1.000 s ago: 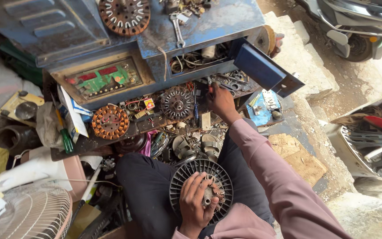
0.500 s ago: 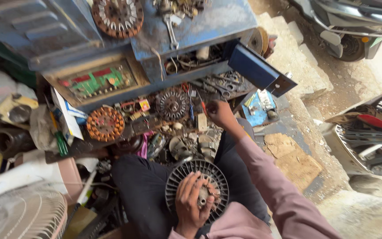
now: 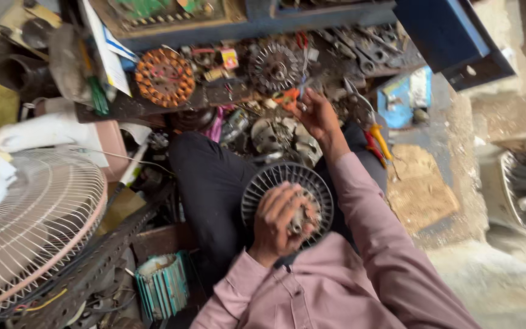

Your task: The person sits cross-legged on the floor and uses pliers and scissors to remove copper windings from a motor stator. They repeatedly pull and cut the wires, working on the same stator throughout the clip.

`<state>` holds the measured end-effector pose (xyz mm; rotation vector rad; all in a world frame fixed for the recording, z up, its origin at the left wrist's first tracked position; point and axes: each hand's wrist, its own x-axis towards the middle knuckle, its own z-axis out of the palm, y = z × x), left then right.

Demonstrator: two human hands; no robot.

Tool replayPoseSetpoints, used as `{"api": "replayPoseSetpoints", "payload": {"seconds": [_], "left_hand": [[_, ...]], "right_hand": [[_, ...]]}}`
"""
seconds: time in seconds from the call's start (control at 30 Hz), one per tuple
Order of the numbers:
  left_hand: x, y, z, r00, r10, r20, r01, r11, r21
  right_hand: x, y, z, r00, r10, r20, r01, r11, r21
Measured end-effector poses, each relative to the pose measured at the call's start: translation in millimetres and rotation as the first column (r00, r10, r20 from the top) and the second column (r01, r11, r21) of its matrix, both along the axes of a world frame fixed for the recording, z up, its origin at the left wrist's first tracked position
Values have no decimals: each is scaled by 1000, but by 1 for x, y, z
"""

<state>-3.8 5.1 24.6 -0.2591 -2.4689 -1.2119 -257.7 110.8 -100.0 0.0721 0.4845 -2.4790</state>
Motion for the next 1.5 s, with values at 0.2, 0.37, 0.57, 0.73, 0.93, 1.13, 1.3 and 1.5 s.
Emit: {"api": "replayPoseSetpoints", "payload": {"seconds": [0.2, 0.37, 0.57, 0.73, 0.93, 1.13, 1.3, 1.5], "left_hand": [[5, -2, -6, 999, 13, 38, -13, 1000, 9], [8, -3, -6, 1000, 1, 26, -1, 1000, 2], [5, -3, -4, 1000, 1, -1, -1, 999, 44], [10, -14, 4, 997, -54, 47, 45, 983, 177], [10, -20, 10, 987, -79, 142, 34, 955, 295], [7, -29, -6, 971, -112, 211, 14, 908, 420], [1, -31, -29, 994, -103, 25, 92, 954, 285], [4, -3, -40, 907, 163, -388, -61, 963, 263]], "right_hand": [[21, -17, -3, 972, 3, 235, -85, 937, 338], [37, -20, -10, 992, 8, 129, -76, 846, 527], [64, 26, -26, 948, -16, -316, 241, 684, 689], [91, 59, -15, 946, -118, -302, 318, 517, 795], [113, 101, -9, 906, -159, -392, 414, 527, 742], [112, 127, -28, 943, -164, -289, 318, 700, 640], [87, 152, -30, 977, -94, -192, 156, 928, 339], [-14, 159, 1, 802, 320, -504, 597, -412, 688]]}}
